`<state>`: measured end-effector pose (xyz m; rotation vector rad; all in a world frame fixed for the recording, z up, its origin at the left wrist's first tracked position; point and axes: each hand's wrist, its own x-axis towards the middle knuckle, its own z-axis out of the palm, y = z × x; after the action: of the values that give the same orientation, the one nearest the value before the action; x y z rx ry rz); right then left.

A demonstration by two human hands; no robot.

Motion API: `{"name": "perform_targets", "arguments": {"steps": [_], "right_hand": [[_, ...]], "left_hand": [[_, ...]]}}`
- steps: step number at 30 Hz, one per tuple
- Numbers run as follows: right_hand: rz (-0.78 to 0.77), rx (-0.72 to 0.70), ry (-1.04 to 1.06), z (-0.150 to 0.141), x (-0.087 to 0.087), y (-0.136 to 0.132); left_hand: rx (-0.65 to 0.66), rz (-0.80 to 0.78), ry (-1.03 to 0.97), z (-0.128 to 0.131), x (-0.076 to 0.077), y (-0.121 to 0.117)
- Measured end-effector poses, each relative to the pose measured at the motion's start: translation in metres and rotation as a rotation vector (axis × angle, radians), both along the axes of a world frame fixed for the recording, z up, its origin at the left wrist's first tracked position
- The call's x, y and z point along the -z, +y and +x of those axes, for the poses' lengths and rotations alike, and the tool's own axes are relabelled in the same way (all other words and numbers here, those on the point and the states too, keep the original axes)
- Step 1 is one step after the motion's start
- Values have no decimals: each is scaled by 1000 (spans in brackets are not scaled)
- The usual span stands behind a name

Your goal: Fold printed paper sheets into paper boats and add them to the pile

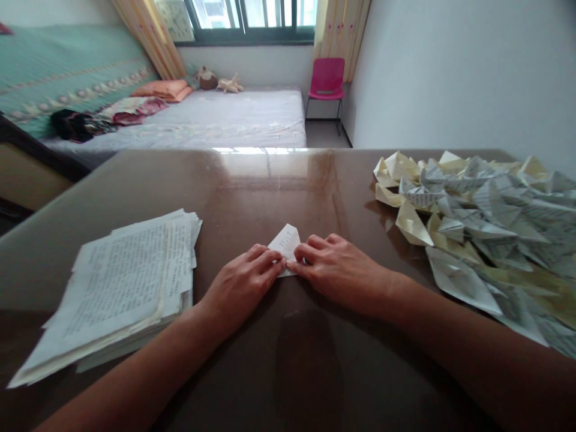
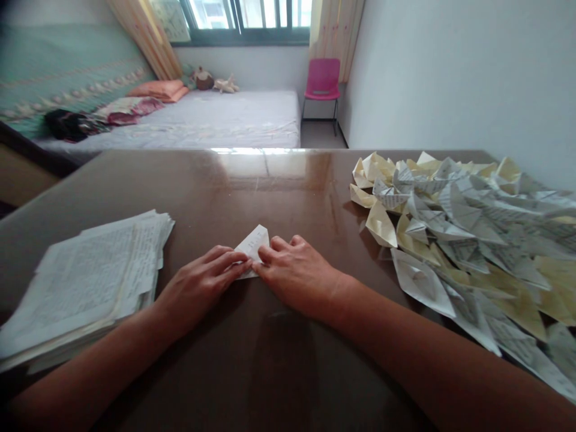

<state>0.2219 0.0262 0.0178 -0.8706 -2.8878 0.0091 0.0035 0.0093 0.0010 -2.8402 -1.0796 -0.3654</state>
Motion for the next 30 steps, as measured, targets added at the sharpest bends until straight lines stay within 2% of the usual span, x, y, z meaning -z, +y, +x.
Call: {"name": "perform_targets", "arguments": {"steps": [7,13,19,22,26,30], "right_hand": [[29,66,-176,-7,-11,-30],[9,99,-214,-11,-16,-37],[-132,90,-132,-6,-22,-18],[-207,136,14,-2,-21,-1],[-167,244,248,6,-6,21],[-323,115,321,13,12,34]], "left_hand": [[-83,-49,289,14,-13,-13],[-75,9,278,14,-11,-17],[-4,109,149,8,-5,-11],[43,96,47,1,-5,-3],[120,-22,-109,-8,-4,7],[152,-103,-173,-10,-4,10]]}}
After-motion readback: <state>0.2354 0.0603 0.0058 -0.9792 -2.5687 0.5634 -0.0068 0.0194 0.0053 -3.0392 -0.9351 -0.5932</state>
